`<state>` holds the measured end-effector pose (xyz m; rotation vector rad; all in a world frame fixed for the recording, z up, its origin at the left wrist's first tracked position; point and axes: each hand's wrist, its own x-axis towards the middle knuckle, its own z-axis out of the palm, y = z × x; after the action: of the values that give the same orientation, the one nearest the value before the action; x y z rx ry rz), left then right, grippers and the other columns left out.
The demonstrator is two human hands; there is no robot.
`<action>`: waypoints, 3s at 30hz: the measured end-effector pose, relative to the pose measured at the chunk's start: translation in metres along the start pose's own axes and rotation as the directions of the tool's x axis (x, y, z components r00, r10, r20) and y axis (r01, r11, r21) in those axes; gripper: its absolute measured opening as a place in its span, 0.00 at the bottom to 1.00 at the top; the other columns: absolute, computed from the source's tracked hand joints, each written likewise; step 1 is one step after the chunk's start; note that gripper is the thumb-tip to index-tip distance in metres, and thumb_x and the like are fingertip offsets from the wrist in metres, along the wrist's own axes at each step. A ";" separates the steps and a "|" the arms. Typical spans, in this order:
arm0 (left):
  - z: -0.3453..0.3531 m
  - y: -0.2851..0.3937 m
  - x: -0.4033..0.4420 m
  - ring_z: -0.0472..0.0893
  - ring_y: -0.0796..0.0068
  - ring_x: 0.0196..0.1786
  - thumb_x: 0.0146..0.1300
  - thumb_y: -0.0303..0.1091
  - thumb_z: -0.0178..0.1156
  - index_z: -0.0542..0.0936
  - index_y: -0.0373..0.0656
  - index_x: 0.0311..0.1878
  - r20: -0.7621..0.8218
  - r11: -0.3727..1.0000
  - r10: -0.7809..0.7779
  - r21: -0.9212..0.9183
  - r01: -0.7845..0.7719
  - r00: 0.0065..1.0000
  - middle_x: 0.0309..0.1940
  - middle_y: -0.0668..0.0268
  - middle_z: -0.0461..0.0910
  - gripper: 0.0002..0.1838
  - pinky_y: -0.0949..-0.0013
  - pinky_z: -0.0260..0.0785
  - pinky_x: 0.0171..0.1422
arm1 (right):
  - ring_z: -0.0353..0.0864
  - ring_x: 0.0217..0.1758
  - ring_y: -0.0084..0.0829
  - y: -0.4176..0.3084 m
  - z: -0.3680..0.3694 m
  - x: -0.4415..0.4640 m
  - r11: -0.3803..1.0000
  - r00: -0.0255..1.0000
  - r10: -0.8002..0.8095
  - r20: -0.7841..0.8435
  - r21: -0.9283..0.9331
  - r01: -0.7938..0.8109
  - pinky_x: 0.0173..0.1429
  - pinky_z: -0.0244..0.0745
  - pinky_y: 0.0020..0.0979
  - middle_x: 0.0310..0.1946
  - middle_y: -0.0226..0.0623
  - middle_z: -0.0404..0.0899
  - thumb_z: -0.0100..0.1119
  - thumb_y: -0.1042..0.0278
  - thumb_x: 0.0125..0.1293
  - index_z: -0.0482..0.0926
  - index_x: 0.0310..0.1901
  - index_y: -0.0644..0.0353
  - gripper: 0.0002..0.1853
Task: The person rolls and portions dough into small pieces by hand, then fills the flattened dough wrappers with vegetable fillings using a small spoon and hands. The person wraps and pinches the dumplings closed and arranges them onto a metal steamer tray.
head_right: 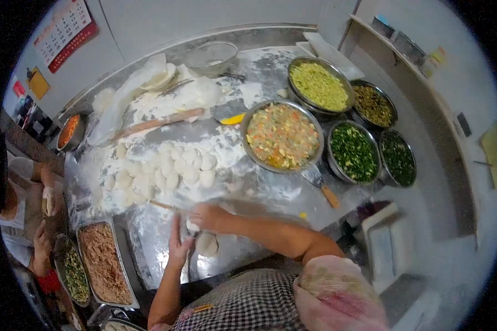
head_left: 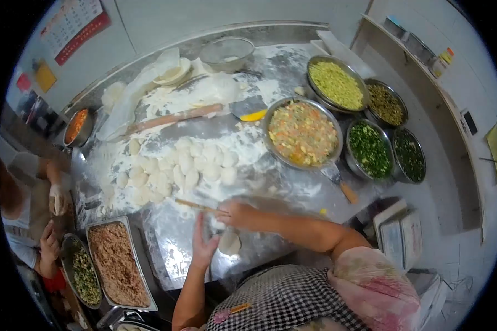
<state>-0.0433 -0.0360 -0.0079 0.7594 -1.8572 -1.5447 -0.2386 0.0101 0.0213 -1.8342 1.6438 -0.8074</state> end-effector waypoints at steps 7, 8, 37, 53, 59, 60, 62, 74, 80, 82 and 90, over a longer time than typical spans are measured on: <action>0.023 0.034 -0.020 0.73 0.72 0.48 0.59 0.29 0.50 0.75 0.39 0.50 0.428 0.842 -0.457 -0.075 0.534 0.780 0.46 0.64 0.76 0.16 0.70 0.66 0.54 | 0.75 0.42 0.38 -0.049 0.018 -0.069 0.967 0.993 0.117 -0.007 0.229 -0.113 0.49 0.72 0.36 0.37 0.41 0.74 0.51 0.68 0.61 0.75 0.40 0.61 0.09; 0.018 0.034 -0.026 0.74 0.71 0.48 0.60 0.31 0.49 0.75 0.39 0.49 0.455 0.857 -0.445 -0.034 0.515 0.771 0.45 0.64 0.77 0.15 0.70 0.66 0.53 | 0.75 0.44 0.40 -0.049 0.022 -0.074 0.972 0.991 0.130 -0.010 0.197 -0.125 0.51 0.70 0.35 0.38 0.43 0.75 0.52 0.67 0.61 0.76 0.42 0.61 0.10; 0.082 -0.014 0.006 0.45 0.44 0.73 0.58 0.55 0.54 0.54 0.35 0.69 0.217 0.313 -0.132 0.935 -0.167 0.967 0.71 0.46 0.48 0.43 0.44 0.33 0.73 | 0.71 0.27 0.28 0.025 0.012 -0.167 0.649 0.709 0.701 -0.081 0.483 -0.587 0.32 0.67 0.32 0.24 0.37 0.71 0.52 0.63 0.65 0.75 0.45 0.64 0.14; 0.030 -0.021 -0.032 0.76 0.59 0.27 0.48 0.46 0.68 0.74 0.37 0.30 -0.166 0.648 -0.316 0.682 0.341 0.934 0.24 0.56 0.76 0.21 0.63 0.69 0.35 | 0.74 0.28 0.22 0.029 0.012 -0.164 0.649 0.839 0.540 0.061 0.605 -0.461 0.34 0.70 0.25 0.27 0.33 0.75 0.51 0.63 0.68 0.75 0.44 0.70 0.15; 0.072 0.033 -0.017 0.77 0.74 0.36 0.62 0.34 0.57 0.71 0.42 0.39 0.002 0.783 -0.503 -0.423 0.456 0.865 0.34 0.63 0.76 0.07 0.71 0.72 0.37 | 0.76 0.32 0.24 -0.018 -0.012 -0.117 0.489 0.812 0.562 0.159 0.728 -0.481 0.37 0.72 0.28 0.29 0.36 0.78 0.54 0.63 0.66 0.75 0.45 0.70 0.16; 0.080 0.050 -0.007 0.78 0.72 0.37 0.63 0.33 0.57 0.71 0.43 0.40 0.085 0.683 -0.510 -0.565 0.463 0.856 0.36 0.61 0.77 0.07 0.70 0.74 0.39 | 0.76 0.32 0.24 -0.024 -0.020 -0.112 0.415 0.821 0.559 0.115 0.818 -0.398 0.37 0.72 0.28 0.29 0.36 0.78 0.54 0.63 0.66 0.75 0.45 0.70 0.16; 0.084 0.073 0.004 0.79 0.66 0.43 0.63 0.35 0.57 0.71 0.44 0.41 0.146 0.410 -0.430 -0.847 0.337 0.891 0.41 0.59 0.78 0.09 0.64 0.75 0.48 | 0.70 0.29 0.20 -0.044 -0.042 -0.110 0.490 0.833 0.553 -0.019 0.816 -0.306 0.34 0.68 0.23 0.27 0.27 0.72 0.54 0.62 0.67 0.74 0.45 0.65 0.14; 0.218 0.059 0.074 0.78 0.69 0.51 0.58 0.32 0.62 0.71 0.38 0.55 0.333 0.985 0.103 -0.168 -0.048 0.937 0.48 0.60 0.78 0.22 0.69 0.71 0.53 | 0.78 0.33 0.43 0.050 -0.237 -0.277 0.483 0.396 0.743 -0.540 0.023 -0.875 0.35 0.74 0.39 0.31 0.48 0.76 0.49 0.69 0.65 0.69 0.47 0.64 0.11; 0.338 0.090 0.093 0.78 0.66 0.51 0.57 0.32 0.63 0.67 0.39 0.59 0.301 0.963 0.060 -0.270 0.025 0.952 0.48 0.58 0.77 0.27 0.64 0.74 0.53 | 0.79 0.38 0.51 0.169 -0.259 -0.327 0.718 0.798 0.569 -0.197 -0.355 -0.599 0.43 0.73 0.47 0.34 0.53 0.77 0.47 0.70 0.65 0.74 0.48 0.64 0.12; 0.392 0.086 0.105 0.80 0.68 0.45 0.58 0.32 0.63 0.68 0.39 0.56 0.262 0.918 0.012 -0.386 0.093 0.965 0.43 0.58 0.78 0.24 0.67 0.75 0.47 | 0.79 0.38 0.51 0.180 -0.258 -0.326 0.694 0.738 0.611 -0.286 -0.255 -0.673 0.44 0.74 0.45 0.36 0.54 0.78 0.47 0.71 0.65 0.74 0.49 0.64 0.13; 0.519 0.093 0.133 0.78 0.75 0.37 0.56 0.23 0.60 0.73 0.40 0.45 0.289 0.757 -0.319 -0.496 0.426 0.903 0.35 0.65 0.76 0.12 0.73 0.72 0.40 | 0.78 0.39 0.53 0.176 -0.329 -0.376 0.756 0.727 0.653 -0.213 0.139 -0.639 0.46 0.74 0.45 0.37 0.56 0.77 0.44 0.74 0.63 0.74 0.51 0.64 0.16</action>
<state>-0.5261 0.2122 0.0217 0.7527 -1.2916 -2.3438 -0.6279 0.3638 0.0845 -0.9961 2.2026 -0.7611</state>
